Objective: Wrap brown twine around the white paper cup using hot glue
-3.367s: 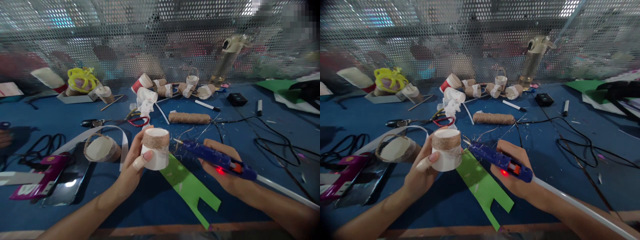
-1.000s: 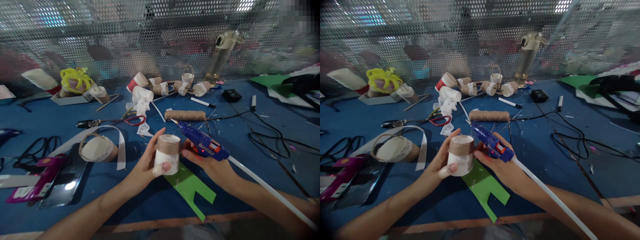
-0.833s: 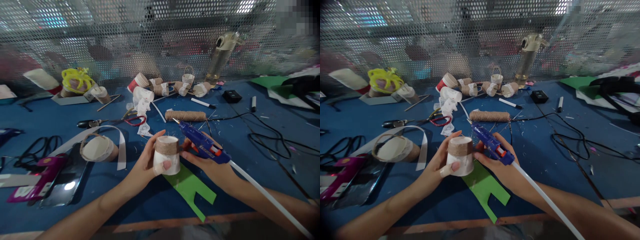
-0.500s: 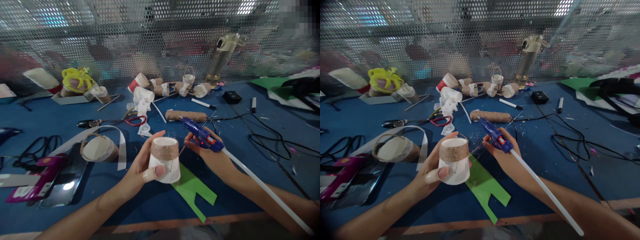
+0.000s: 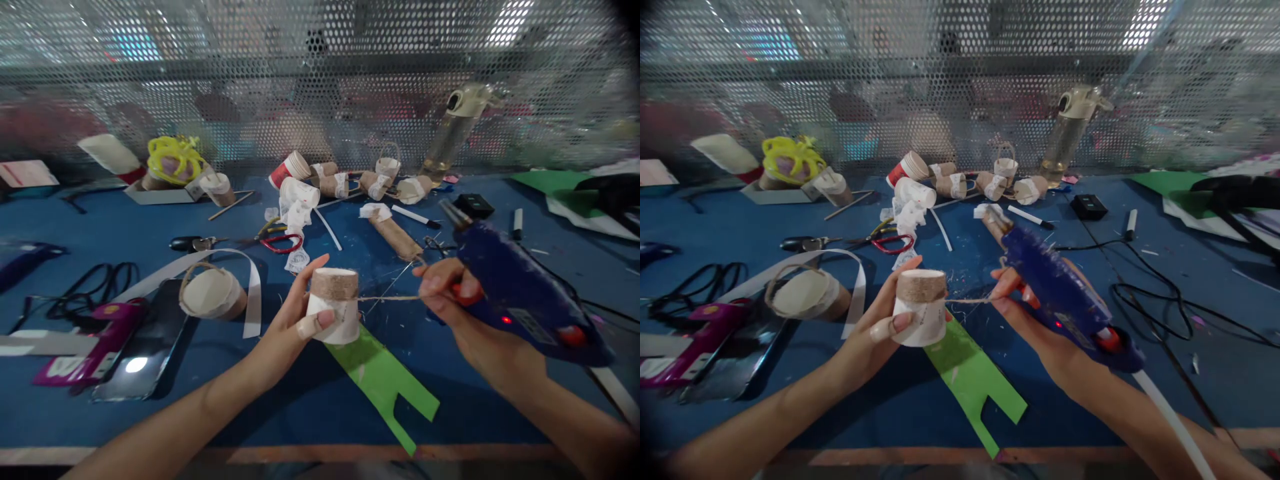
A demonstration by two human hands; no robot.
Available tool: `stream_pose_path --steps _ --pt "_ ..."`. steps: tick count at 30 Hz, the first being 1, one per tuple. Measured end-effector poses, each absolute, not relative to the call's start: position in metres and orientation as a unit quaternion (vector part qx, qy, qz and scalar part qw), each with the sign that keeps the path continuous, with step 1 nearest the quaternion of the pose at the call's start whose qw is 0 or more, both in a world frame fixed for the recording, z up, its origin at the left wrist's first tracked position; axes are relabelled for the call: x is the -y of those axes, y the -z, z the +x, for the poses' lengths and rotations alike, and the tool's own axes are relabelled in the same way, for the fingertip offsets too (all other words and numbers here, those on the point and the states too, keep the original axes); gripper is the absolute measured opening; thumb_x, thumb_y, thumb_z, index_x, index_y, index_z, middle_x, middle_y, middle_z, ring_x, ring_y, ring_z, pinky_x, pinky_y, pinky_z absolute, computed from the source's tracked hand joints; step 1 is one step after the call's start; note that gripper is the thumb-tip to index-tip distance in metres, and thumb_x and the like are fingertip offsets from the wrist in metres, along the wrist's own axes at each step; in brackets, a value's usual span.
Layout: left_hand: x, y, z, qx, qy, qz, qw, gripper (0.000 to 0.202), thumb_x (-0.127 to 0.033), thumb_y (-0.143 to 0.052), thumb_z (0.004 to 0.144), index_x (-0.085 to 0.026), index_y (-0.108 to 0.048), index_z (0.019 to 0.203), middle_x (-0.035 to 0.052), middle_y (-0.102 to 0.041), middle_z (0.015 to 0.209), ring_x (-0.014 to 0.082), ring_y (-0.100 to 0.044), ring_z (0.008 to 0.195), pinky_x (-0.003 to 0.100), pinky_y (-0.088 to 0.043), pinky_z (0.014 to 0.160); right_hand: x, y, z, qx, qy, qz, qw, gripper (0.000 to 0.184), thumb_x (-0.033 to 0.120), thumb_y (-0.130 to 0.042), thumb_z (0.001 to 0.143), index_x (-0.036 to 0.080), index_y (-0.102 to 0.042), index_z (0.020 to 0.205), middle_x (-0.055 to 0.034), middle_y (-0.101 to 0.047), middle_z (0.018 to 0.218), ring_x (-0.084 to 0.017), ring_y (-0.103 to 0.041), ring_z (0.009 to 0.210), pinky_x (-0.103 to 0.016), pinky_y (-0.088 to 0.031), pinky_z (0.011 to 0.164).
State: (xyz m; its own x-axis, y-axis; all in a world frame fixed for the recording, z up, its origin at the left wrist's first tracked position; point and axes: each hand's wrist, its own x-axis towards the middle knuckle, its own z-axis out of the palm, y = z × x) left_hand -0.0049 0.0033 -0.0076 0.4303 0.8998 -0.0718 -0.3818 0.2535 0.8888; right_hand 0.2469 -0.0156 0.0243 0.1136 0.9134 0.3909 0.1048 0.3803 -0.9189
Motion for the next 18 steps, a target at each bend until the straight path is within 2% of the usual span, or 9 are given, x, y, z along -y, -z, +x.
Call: stream_pose_path --steps 2,4,7,11,15,18 --pt "-0.004 0.005 -0.005 -0.301 -0.444 0.41 0.738 0.075 -0.036 -0.073 0.088 -0.038 -0.041 0.156 0.0077 -0.07 0.131 0.0289 -0.072 0.107 0.043 -0.054 0.094 0.017 -0.024 0.246 0.568 -0.386 -0.486 0.54 0.024 0.03 -0.085 0.082 0.029 -0.061 0.085 0.0027 -0.074 0.09 -0.02 -0.074 0.09 -0.04 -0.063 0.094" --pt "-0.004 0.002 -0.005 -0.305 -0.453 0.399 0.737 0.077 -0.038 -0.073 0.087 -0.036 -0.04 0.156 0.009 -0.069 0.133 0.0293 -0.073 0.104 0.044 -0.055 0.093 0.015 -0.024 0.243 0.549 -0.432 -0.53 0.481 0.028 0.035 -0.09 0.074 0.028 -0.068 0.09 0.0005 -0.077 0.092 -0.02 -0.074 0.08 -0.037 -0.065 0.08" --pt "-0.004 0.0 -0.007 -0.314 -0.462 0.397 0.728 0.08 -0.04 -0.075 0.086 -0.035 -0.039 0.157 0.0105 -0.067 0.136 0.0313 -0.073 0.105 0.048 -0.054 0.096 0.009 -0.021 0.239 0.519 -0.477 -0.548 0.45 0.039 0.036 -0.094 0.066 0.027 -0.07 0.094 0.0008 -0.078 0.087 -0.018 -0.072 0.07 -0.035 -0.065 0.072" --pt "-0.005 -0.001 -0.008 -0.325 -0.471 0.407 0.712 0.081 -0.04 -0.077 0.083 -0.036 -0.042 0.155 0.0101 -0.064 0.14 0.0318 -0.072 0.108 0.048 -0.054 0.098 0.01 -0.013 0.242 0.535 -0.482 -0.525 0.453 0.036 0.036 -0.092 0.071 0.028 -0.069 0.097 0.0011 -0.075 0.088 -0.016 -0.067 0.064 -0.032 -0.061 0.063" --pt "-0.005 0.0 -0.01 -0.33 -0.479 0.427 0.692 0.077 -0.04 -0.078 0.083 -0.038 -0.045 0.153 0.0085 -0.064 0.144 0.0327 -0.068 0.118 0.046 -0.052 0.102 0.018 -0.006 0.249 0.591 -0.408 -0.456 0.526 0.028 0.046 -0.084 0.08 0.027 -0.069 0.094 -0.0019 -0.068 0.098 -0.016 -0.064 0.065 -0.034 -0.054 0.058" --pt "-0.005 0.003 -0.013 -0.333 -0.491 0.453 0.665 0.077 -0.042 -0.079 0.083 -0.039 -0.047 0.153 0.0072 -0.065 0.143 0.0345 -0.062 0.127 0.047 -0.049 0.106 0.021 -0.01 0.248 0.63 -0.36 -0.481 0.493 0.014 0.036 -0.079 0.087 0.027 -0.068 0.091 -0.0018 -0.066 0.098 -0.017 -0.063 0.069 -0.033 -0.051 0.062"
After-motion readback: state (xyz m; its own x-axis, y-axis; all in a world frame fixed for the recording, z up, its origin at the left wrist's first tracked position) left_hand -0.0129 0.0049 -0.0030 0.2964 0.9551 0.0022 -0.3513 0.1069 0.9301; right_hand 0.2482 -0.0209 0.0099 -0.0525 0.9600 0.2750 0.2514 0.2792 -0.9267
